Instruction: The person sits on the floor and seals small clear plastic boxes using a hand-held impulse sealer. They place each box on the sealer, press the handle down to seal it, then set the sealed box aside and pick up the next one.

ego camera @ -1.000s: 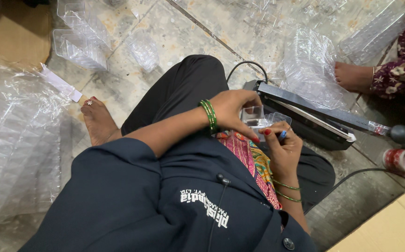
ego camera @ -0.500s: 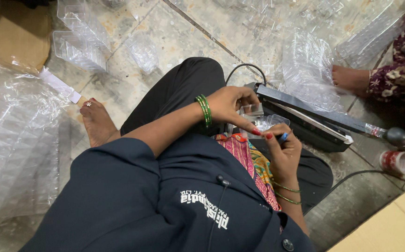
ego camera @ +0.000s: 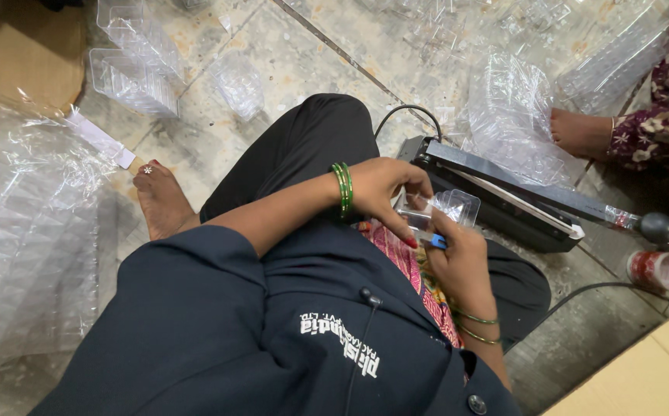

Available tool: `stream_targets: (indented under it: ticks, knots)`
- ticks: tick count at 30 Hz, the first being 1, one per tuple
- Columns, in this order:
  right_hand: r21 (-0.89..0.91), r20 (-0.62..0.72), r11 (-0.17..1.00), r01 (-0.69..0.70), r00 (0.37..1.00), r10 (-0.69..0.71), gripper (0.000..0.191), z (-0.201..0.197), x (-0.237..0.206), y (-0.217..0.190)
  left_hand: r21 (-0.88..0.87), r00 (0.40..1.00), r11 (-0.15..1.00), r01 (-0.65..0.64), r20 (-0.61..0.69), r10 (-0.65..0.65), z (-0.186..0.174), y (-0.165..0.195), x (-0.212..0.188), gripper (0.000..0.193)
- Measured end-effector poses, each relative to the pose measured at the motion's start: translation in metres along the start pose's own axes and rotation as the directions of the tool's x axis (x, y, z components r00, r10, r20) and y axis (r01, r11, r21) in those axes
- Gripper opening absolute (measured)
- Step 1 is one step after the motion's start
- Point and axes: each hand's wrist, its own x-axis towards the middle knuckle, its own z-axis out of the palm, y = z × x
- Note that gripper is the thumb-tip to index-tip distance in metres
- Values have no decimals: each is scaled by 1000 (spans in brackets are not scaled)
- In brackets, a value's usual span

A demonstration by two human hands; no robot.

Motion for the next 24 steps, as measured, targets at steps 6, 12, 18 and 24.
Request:
stream_targets:
  ticks: [6, 12, 18, 24]
  knots:
    - [96, 248, 991, -96, 966, 70, 53, -7, -2, 9, 154, 998, 986, -64, -7, 66, 2, 9, 0, 80]
    - [316, 453, 836, -449, 845, 283, 45, -4, -7, 10, 240, 979, 955, -172, -69, 194, -3, 17, -1, 76]
    - [807, 149, 536, -248, 964, 221, 19, -8, -15, 29, 20, 965, 987, -161, -208, 161, -24, 21, -3, 81]
    - [998, -47, 38, 41, 981, 189, 11, -6, -11, 53, -134, 934, 948, -289, -254, 249, -40, 21, -9, 80]
